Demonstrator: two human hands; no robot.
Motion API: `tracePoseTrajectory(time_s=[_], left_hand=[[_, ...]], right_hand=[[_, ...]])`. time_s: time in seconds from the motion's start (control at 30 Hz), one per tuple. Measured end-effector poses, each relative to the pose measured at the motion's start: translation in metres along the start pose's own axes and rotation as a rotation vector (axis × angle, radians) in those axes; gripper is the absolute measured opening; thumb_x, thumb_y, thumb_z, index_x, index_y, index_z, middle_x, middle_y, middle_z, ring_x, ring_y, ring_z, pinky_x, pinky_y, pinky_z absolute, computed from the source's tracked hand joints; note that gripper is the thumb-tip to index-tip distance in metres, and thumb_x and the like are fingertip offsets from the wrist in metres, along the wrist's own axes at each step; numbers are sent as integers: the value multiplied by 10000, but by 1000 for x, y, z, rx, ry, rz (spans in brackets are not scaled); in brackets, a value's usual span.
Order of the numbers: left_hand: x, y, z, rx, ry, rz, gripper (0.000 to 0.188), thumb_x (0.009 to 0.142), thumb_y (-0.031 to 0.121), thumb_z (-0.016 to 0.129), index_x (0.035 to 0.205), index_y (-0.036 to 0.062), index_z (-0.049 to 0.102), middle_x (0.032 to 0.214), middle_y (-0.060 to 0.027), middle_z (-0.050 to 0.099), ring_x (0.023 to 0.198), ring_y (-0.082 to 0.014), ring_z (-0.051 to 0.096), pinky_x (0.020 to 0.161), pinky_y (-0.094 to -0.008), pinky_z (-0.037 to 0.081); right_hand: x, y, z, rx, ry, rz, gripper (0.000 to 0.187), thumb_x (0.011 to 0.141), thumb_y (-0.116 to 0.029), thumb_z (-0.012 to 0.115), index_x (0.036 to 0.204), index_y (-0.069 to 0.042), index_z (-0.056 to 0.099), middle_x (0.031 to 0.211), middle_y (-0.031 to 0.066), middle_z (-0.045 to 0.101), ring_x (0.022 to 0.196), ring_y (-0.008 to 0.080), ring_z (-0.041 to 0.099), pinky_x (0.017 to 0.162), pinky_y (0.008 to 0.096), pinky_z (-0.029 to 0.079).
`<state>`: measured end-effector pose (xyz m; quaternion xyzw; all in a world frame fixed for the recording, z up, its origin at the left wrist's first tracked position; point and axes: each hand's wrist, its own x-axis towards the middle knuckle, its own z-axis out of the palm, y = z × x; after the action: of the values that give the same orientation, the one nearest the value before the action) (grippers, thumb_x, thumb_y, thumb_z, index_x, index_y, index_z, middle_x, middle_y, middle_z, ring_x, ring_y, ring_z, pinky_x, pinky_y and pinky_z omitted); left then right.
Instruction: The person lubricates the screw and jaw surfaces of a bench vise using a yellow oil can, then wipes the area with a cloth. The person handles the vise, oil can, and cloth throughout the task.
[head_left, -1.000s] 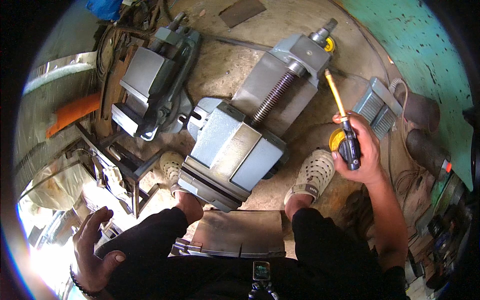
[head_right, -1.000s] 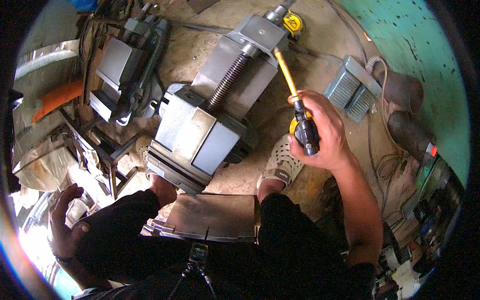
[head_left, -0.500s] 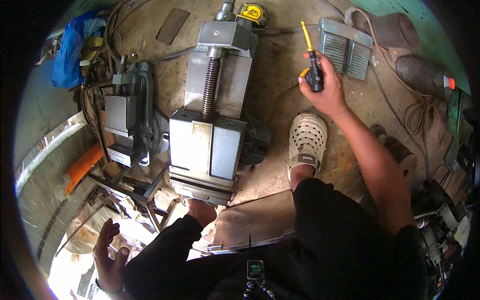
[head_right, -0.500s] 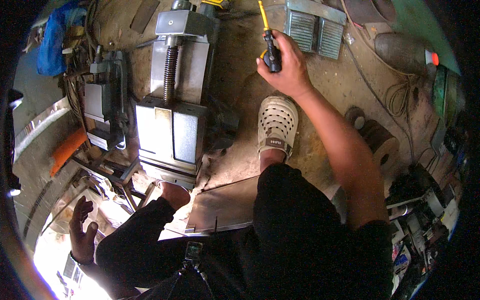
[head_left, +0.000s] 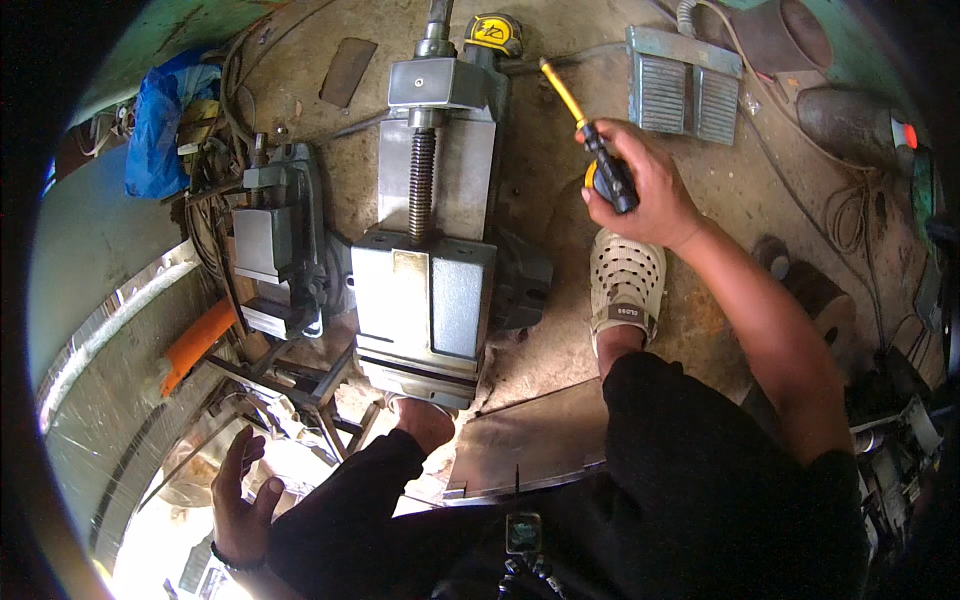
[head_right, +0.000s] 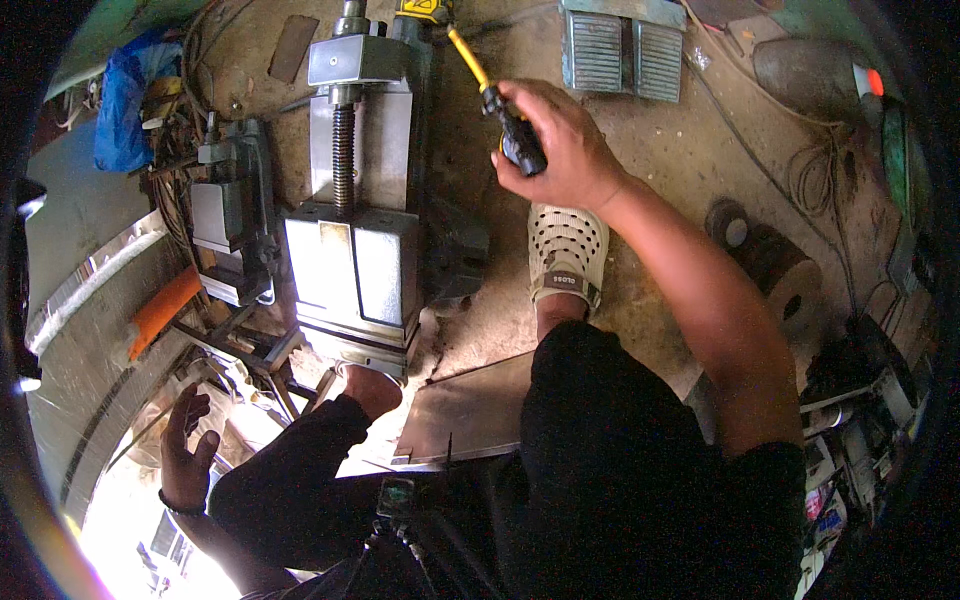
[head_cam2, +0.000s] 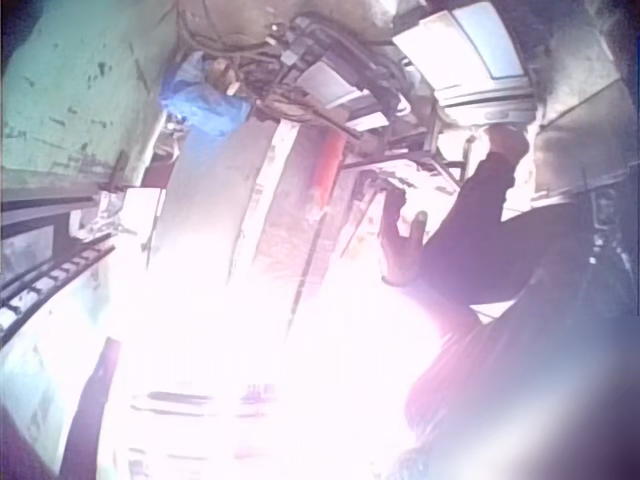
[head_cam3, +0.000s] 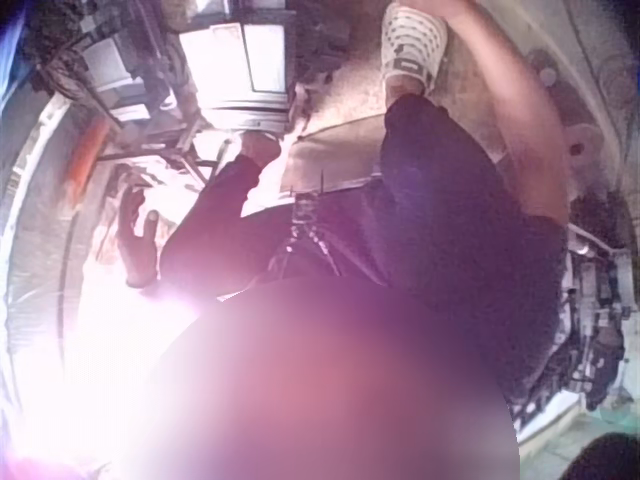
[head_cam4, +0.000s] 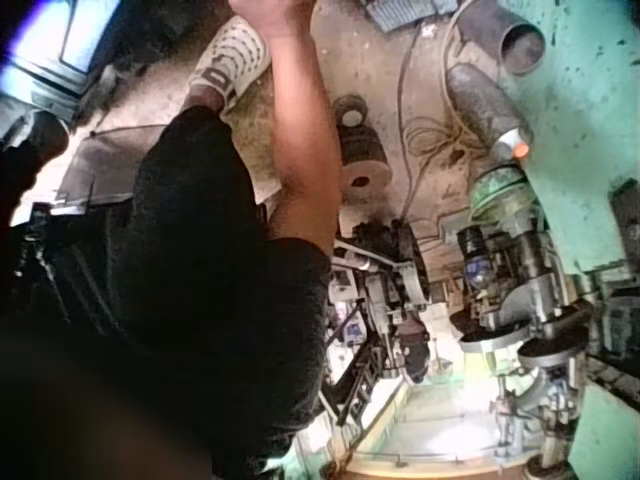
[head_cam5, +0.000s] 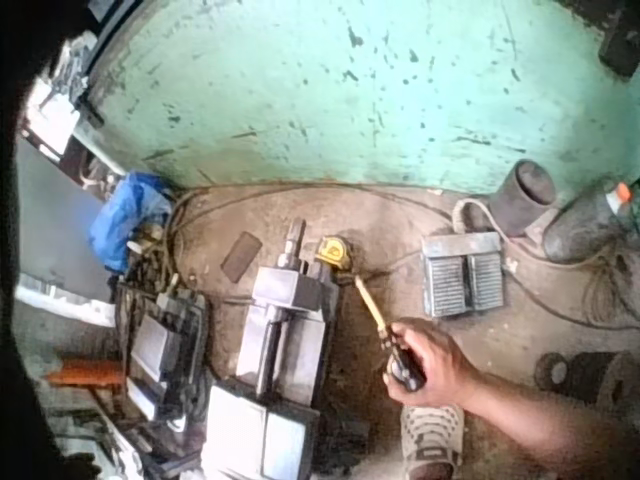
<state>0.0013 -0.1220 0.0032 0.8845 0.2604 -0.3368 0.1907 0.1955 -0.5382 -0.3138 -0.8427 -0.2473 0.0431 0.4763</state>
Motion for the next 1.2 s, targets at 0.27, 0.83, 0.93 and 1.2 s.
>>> tracePoseTrajectory(time_s=[0.27, 0.83, 0.93, 1.2], left_hand=[[0, 1, 0, -20, 11, -10, 749, 801, 316, 749, 1403, -36, 473, 1200, -242, 635, 1167, -337, 596, 1024, -446, 440], [-6, -15, 1, -48, 28, -80, 789, 745, 308, 739, 1414, -16, 474, 1219, -253, 634, 1177, -347, 598, 1034, -459, 437], [-6, -13, -2, -38, -3, -64, 874, 819, 546, 732, 1398, -53, 467, 1256, -210, 615, 1195, -305, 582, 1028, -437, 435], [-6, -14, -1, -73, 12, -51, 821, 787, 431, 750, 1400, -40, 474, 1223, -239, 629, 1177, -333, 594, 1025, -450, 437]], right_hand=[[0, -33, -3, 149, -357, -87, 598, 692, -138, 718, 1232, 32, 525, 1121, 206, 623, 1035, 361, 635, 921, 409, 500], [24, -45, 21, 185, -587, -19, 516, 726, -209, 709, 1166, 0, 540, 928, 182, 626, 924, 336, 653, 838, 438, 522], [16, -51, 20, 263, -742, -104, 501, 712, -174, 710, 1156, -2, 554, 951, 173, 625, 937, 349, 643, 853, 435, 522], [22, -41, 9, 148, -561, -63, 542, 713, -160, 702, 1201, 10, 537, 1014, 193, 625, 980, 359, 640, 898, 432, 519]])
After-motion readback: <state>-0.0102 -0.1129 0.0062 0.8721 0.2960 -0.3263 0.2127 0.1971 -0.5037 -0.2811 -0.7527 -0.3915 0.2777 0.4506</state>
